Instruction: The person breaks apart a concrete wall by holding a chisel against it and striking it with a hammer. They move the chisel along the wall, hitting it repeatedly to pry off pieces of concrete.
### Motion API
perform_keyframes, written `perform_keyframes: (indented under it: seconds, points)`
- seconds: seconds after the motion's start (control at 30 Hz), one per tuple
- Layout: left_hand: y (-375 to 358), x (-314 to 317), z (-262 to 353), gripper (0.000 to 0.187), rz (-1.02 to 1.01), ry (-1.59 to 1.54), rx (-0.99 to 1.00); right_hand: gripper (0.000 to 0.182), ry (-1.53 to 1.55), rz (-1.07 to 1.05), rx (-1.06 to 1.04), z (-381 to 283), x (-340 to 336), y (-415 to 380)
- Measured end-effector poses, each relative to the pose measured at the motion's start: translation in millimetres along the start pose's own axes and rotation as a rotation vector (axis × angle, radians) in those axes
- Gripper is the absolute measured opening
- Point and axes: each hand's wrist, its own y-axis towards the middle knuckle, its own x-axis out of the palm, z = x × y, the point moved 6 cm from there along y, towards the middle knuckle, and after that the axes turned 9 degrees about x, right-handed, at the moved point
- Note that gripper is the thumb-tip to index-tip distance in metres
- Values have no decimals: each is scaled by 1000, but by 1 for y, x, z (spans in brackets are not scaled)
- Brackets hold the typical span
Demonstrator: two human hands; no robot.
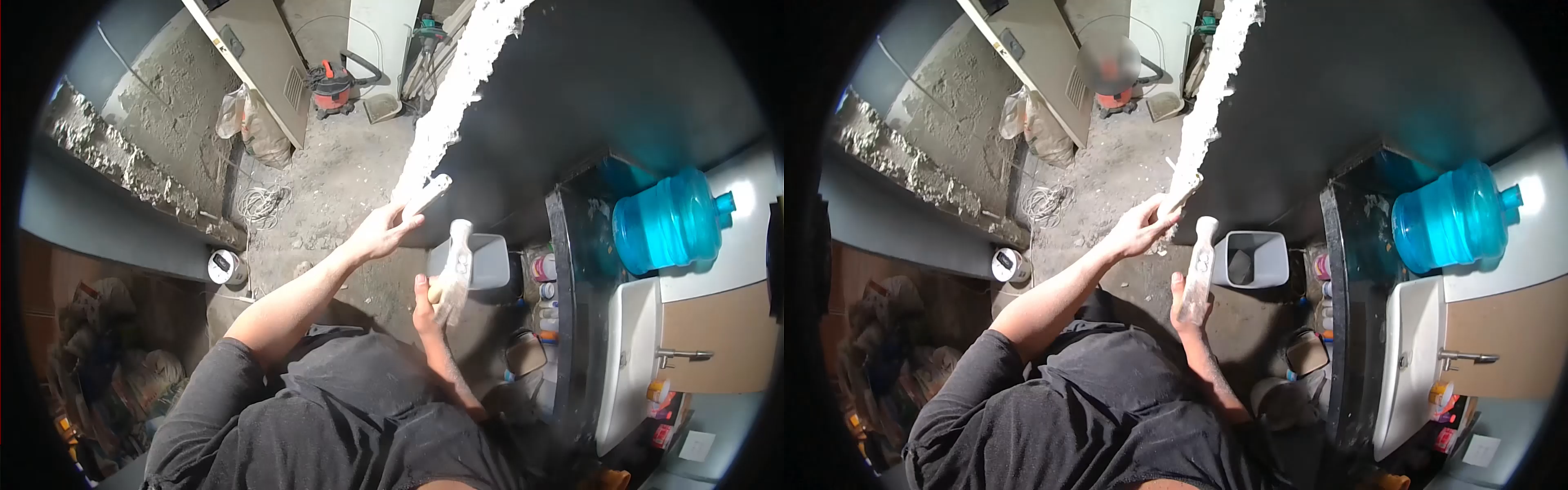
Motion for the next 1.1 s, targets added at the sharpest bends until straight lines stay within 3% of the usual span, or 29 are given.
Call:
perform_keyframes:
  seconds: [0.07, 0.1, 0.17, 0.23, 0.3, 0.43, 0.5, 0.6, 0.63, 0.67, 0.77, 0.8, 0.83, 0.9, 0.93, 0.97, 1.07, 1.1]
  points:
    - [20, -15, -10, 38, 6, 82, 18, 42, -3, 90, -202, -49, 2, 14]
    - [24, -19, -14, 41, 4, 165, 28, 42, -5, 87, -190, -47, 4, 21]
    - [42, -25, -21, 40, 103, 279, 43, 41, 167, -91, 92, -24, 15, 40]
    - [63, -23, -26, 35, 22, 393, 28, 39, 173, -76, 110, -23, 9, 52]
    - [78, -21, -26, 27, 63, 414, -64, 18, 161, 106, -104, -30, -1, 57]
    - [100, -17, -28, 28, 143, 392, -23, 23, -64, 56, -199, -2, -10, 72]
    - [108, -13, -35, 29, 141, 400, -11, 21, 39, -7, 16, 12, -10, 83]
    - [116, -8, -66, 28, 163, 365, -74, 28, 181, 23, 53, -4, -4, 98]
    - [119, -6, -75, 26, 187, 451, 1, 31, 264, 34, 98, -19, -3, 101]
    - [123, -5, -83, 24, 213, 536, 76, 31, -53, 94, -114, -53, -10, 98]
    - [125, -11, -73, 21, 203, 540, 24, 26, -289, 86, -156, -23, -9, 98]
    - [125, -11, -80, 21, 200, 539, 13, 16, -222, -13, -89, -20, -9, 96]
    - [129, -9, -88, 23, 154, 541, 9, 16, -223, -16, -81, -29, -6, 97]
    - [132, -4, -97, 25, 101, 540, 10, 11, -357, 149, -385, -63, -2, 102]
    - [132, -3, -94, 28, 124, 502, 53, 11, -65, 125, -43, -34, 6, 122]
    - [133, -2, -90, 32, 149, 464, 97, 14, -323, 59, -220, -37, 10, 126]
    - [128, -5, -56, 37, 223, 497, 241, 18, -331, 132, -220, -27, 5, 122]
    - [133, -4, -70, 55, 148, 530, 105, 19, -365, 123, -237, -32, 2, 114]
